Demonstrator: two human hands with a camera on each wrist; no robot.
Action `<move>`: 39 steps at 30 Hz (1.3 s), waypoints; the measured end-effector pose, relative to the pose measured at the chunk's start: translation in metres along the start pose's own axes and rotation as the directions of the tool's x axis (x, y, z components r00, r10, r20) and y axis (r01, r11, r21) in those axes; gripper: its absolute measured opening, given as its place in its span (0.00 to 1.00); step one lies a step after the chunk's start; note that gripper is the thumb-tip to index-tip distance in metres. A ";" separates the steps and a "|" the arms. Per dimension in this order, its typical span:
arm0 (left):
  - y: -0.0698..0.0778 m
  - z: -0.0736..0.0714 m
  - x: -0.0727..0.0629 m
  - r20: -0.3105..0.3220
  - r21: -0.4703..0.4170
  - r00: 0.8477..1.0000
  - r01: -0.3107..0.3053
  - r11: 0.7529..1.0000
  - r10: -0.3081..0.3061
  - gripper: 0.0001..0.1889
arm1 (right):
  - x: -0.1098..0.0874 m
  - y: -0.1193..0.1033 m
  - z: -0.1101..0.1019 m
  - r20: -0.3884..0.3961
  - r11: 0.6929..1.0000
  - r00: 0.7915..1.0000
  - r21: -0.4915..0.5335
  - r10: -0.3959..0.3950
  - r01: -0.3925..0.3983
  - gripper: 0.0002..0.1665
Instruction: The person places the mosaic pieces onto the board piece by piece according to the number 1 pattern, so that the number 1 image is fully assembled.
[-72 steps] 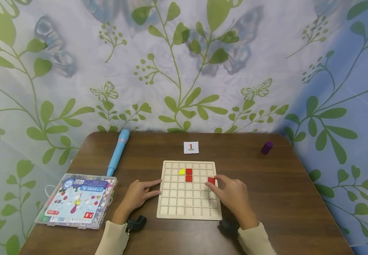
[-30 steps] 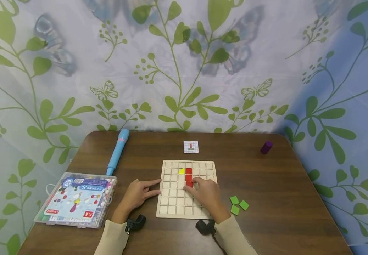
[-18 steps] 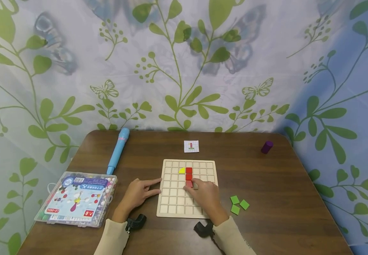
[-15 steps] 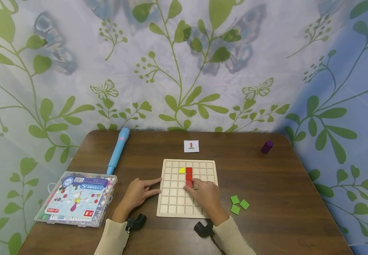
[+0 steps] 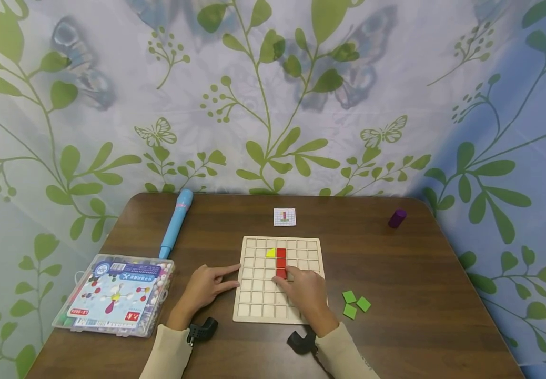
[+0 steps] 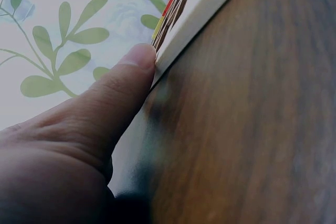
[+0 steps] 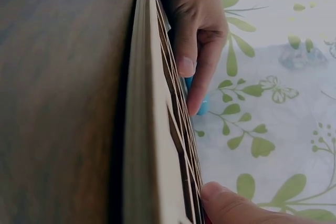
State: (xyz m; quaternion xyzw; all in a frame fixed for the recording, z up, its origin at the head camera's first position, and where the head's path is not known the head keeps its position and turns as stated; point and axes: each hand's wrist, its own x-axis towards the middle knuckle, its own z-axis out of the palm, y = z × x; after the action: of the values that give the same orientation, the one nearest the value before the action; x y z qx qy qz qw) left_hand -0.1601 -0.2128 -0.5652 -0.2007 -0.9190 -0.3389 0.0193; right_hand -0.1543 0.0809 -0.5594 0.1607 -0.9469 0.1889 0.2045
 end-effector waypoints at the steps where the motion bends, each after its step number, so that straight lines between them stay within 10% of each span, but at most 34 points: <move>1: 0.000 0.000 0.000 -0.001 0.001 1.000 0.000 1.000 0.000 0.26 | 0.000 0.000 0.000 -0.005 1.000 1.000 0.000 -0.004 0.004 0.20; 39: 0.001 -0.001 -0.001 0.008 0.003 1.000 0.008 1.000 -0.008 0.26 | -0.004 0.003 -0.004 -0.056 0.995 0.996 0.069 0.071 -0.067 0.24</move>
State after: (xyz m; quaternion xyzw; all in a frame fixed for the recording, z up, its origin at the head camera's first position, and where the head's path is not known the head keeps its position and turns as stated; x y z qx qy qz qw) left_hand -0.1591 -0.2126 -0.5642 -0.1982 -0.9203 -0.3369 0.0144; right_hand -0.1510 0.0862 -0.5589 0.1292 -0.9387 0.2321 0.2198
